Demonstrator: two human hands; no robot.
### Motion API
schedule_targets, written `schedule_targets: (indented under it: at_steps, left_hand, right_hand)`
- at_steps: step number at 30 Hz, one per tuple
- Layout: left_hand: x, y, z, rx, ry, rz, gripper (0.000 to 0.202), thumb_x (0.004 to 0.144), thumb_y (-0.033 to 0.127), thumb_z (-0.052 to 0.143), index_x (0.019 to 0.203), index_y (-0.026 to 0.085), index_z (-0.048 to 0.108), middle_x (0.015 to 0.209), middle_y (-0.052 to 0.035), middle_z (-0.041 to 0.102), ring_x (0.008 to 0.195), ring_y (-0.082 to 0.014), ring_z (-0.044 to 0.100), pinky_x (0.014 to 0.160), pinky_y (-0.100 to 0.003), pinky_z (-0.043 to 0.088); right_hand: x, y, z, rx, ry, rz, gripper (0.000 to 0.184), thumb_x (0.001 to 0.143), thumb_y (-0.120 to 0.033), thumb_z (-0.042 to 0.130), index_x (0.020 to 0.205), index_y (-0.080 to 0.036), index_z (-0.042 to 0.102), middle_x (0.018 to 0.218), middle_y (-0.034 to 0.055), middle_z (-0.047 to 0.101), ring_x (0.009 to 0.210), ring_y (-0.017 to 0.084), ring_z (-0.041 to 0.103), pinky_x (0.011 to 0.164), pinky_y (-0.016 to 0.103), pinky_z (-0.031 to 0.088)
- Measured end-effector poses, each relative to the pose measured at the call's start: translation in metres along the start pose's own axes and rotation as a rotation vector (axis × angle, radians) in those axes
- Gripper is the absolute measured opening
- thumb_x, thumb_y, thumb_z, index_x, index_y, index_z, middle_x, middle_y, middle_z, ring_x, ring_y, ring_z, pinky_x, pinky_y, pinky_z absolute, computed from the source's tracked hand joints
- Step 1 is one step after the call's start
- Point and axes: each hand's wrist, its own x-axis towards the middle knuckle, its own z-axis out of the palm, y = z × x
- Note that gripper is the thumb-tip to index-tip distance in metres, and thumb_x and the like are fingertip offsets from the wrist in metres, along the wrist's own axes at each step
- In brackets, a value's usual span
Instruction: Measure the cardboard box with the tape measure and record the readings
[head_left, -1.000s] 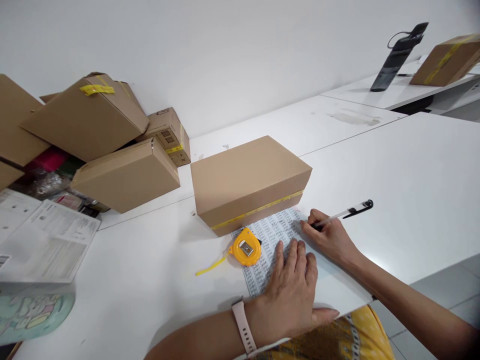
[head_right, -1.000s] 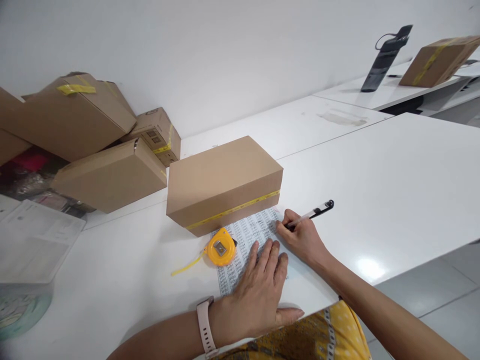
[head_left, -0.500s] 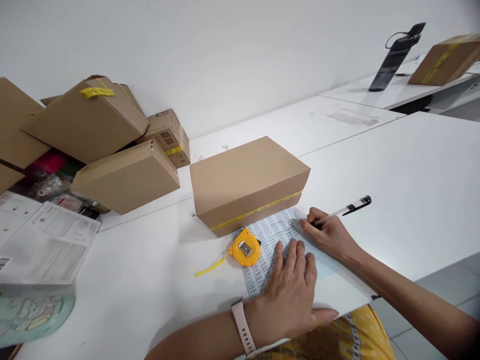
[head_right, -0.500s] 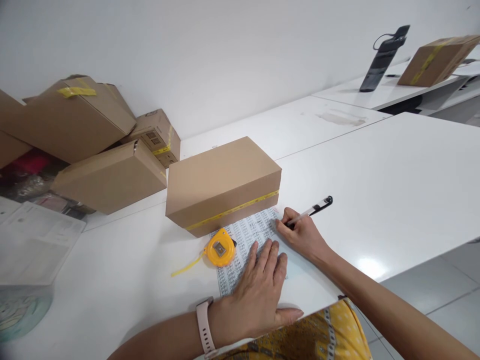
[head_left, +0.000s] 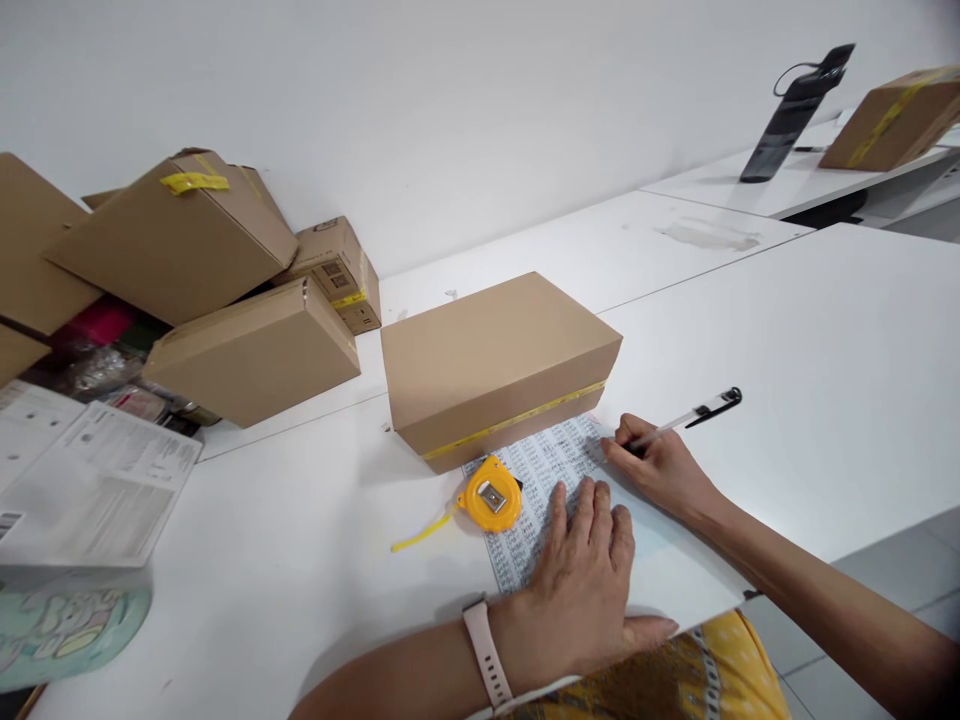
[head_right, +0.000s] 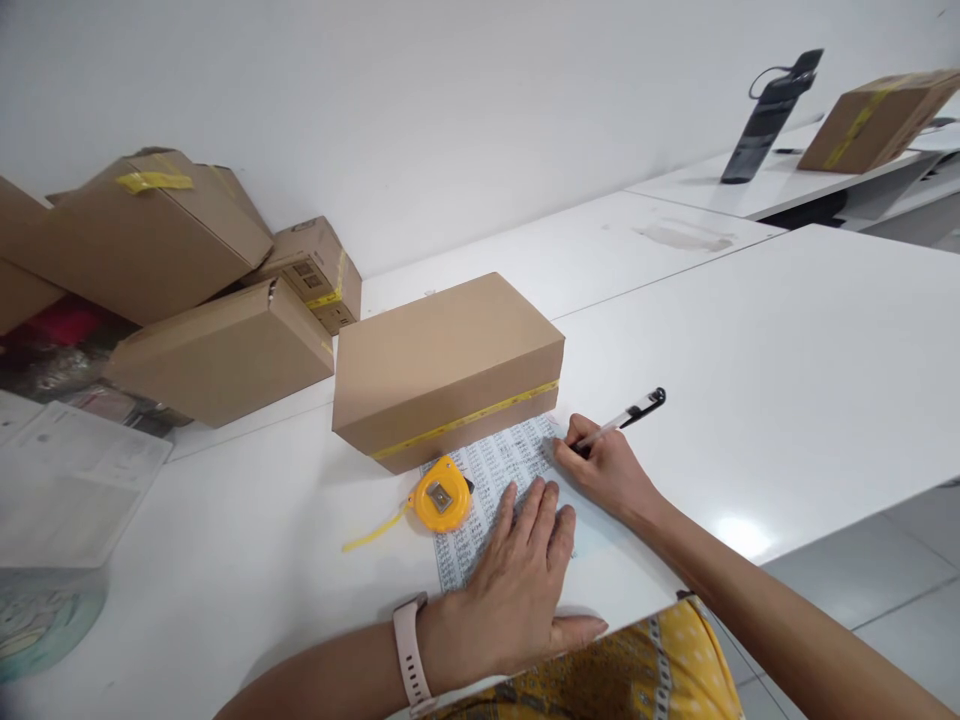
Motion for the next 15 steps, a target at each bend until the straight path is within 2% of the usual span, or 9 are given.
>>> schedule_targets:
  at_steps: [15]
  left_hand:
    - [0.0001,-0.0003,-0.0013,0.001,-0.012,-0.002,0.087,0.094,0.069,0.022,0.146,0.000,0.033,0.152,-0.0278,0.035,0.147,-0.0372,0.023,0.117,-0.054,0.019]
  right_hand:
    - [-0.0004,0.0010,0.0002,0.018,-0.003,0.007,0.032,0.083,-0.037,0.059,0.062,-0.023,0.041,0.054,-0.0057,0.038,0.051,0.011,0.031,0.047,0.026,0.027]
